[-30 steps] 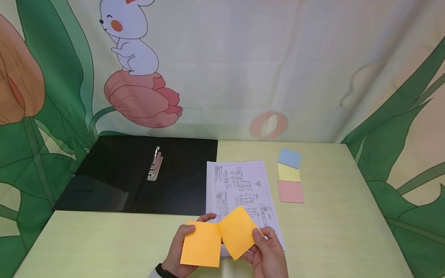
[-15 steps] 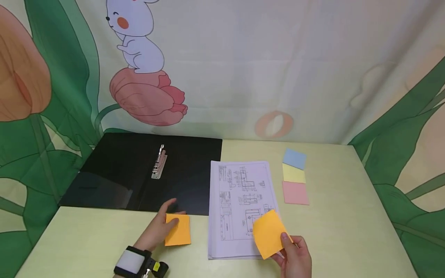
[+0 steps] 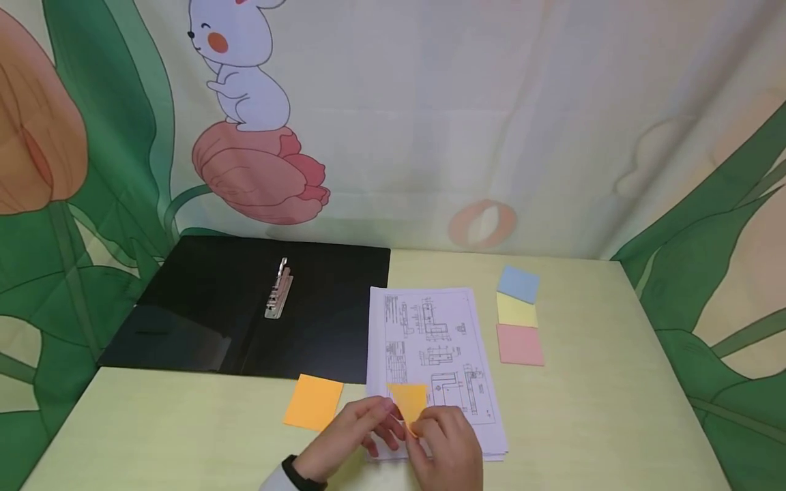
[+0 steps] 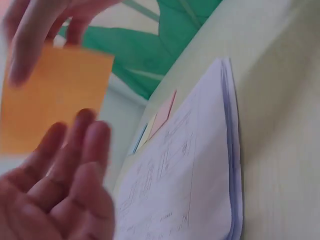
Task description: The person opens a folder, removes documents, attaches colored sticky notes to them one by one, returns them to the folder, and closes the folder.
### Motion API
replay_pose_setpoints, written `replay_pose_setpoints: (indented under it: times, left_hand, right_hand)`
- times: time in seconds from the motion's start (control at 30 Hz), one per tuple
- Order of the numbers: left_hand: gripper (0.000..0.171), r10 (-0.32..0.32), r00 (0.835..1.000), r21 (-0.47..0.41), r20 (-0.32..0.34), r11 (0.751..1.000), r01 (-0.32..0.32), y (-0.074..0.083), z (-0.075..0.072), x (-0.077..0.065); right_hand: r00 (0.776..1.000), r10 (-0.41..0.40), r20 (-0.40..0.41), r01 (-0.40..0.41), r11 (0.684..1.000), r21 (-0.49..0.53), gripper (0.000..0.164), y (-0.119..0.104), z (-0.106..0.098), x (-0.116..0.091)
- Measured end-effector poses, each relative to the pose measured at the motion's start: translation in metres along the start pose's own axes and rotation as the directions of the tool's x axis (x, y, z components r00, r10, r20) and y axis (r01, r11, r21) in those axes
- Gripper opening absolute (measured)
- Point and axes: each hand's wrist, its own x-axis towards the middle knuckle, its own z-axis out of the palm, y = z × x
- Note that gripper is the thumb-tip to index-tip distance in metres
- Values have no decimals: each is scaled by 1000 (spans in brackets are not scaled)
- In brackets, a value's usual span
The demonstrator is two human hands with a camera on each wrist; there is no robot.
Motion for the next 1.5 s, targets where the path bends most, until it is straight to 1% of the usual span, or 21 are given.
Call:
replay_pose_setpoints:
  times: [0.1, 0.17, 0.2, 0.23, 0.27, 0.33, 0.4, 0.43, 0.47, 0.5, 0.53, 0.6, 0.63, 0.67, 0.73, 0.8, 1.0, 1.1, 1.17, 1.3, 1.5]
  left_hand:
    - [33, -3, 998, -141, -66, 990, -7, 0, 9, 8]
    - [27, 11, 993, -129, -122, 991, -27, -1, 9, 15]
    - [25, 16, 991, -110, -136, 993, -31, -1, 7, 18]
    - [24, 19, 989, -80, -145, 996, -31, 0, 4, 21]
    - [24, 24, 989, -46, -146, 998, -31, 1, 1, 25]
    - [24, 34, 990, 60, -137, 998, -26, 3, -6, 35]
    - [27, 60, 989, 241, -137, 970, -26, 5, -13, 48]
    - [29, 83, 986, 369, -144, 929, -25, 5, -17, 55]
    - [32, 112, 982, 515, -154, 857, -17, 4, -20, 63]
    - [37, 140, 977, 661, -159, 751, 0, 2, -23, 71]
    - [45, 159, 974, 779, -163, 627, 28, -1, -25, 80]
    - [67, 173, 974, 928, -147, 364, 75, -10, -29, 95]
    - [74, 165, 977, 964, -132, 251, 88, -14, -30, 102]
    - [80, 144, 982, 980, -121, 172, 96, -18, -30, 107]
    - [87, 87, 991, 992, -98, 86, 90, -23, -29, 113]
    - [87, 44, 995, 994, -91, 57, 89, -23, -27, 115]
    - [88, 23, 992, 982, -124, 143, 119, -12, -18, 119]
    - [87, 19, 991, 978, -134, 166, 129, -2, -15, 120]
    - [85, 19, 991, 979, -130, 163, 125, 5, -14, 119]
    - [83, 26, 992, 986, -124, 117, 120, 15, -12, 121]
    - [61, 63, 988, 989, -144, -18, 145, 14, -9, 131]
  right_hand:
    - [984, 58, 167, -53, 998, -34, 38, 2, 5, 2]
    - [935, 220, 278, -224, 974, -19, 45, 6, 5, 6]
    - [883, 329, 336, -343, 939, -17, 57, 10, 5, 10]
    - [811, 436, 390, -467, 884, -18, 70, 16, 5, 15]
    - [729, 532, 430, -581, 814, -21, 77, 24, 6, 20]
    - [536, 698, 475, -780, 625, -37, 70, 44, 10, 34]
    - [421, 777, 468, -868, 495, -40, 50, 73, 20, 43]
    - [398, 797, 454, -888, 459, -28, 44, 97, 32, 39]
    - [374, 818, 438, -905, 424, -19, 38, 112, 40, 41]
    - [363, 829, 425, -916, 402, -1, 36, 124, 49, 43]
    - [373, 832, 411, -914, 406, 8, 36, 136, 57, 44]
    - [394, 823, 410, -901, 433, -4, 34, 151, 74, 44]
    - [402, 819, 409, -895, 446, -13, 33, 157, 82, 42]
    - [397, 818, 417, -893, 450, -33, 29, 152, 84, 47]
    - [406, 812, 420, -880, 471, -61, 26, 159, 94, 41]
    - [405, 818, 409, -874, 478, -90, 24, 167, 101, 35]
    - [429, 820, 379, -854, 505, -127, 24, 179, 106, 36]
    - [403, 830, 387, -861, 487, -149, 26, 179, 106, 43]
    - [384, 837, 389, -860, 478, -179, 28, 177, 104, 49]
    - [370, 850, 375, -852, 471, -229, 27, 173, 101, 58]
    - [393, 830, 396, -802, 520, -294, 24, 176, 106, 64]
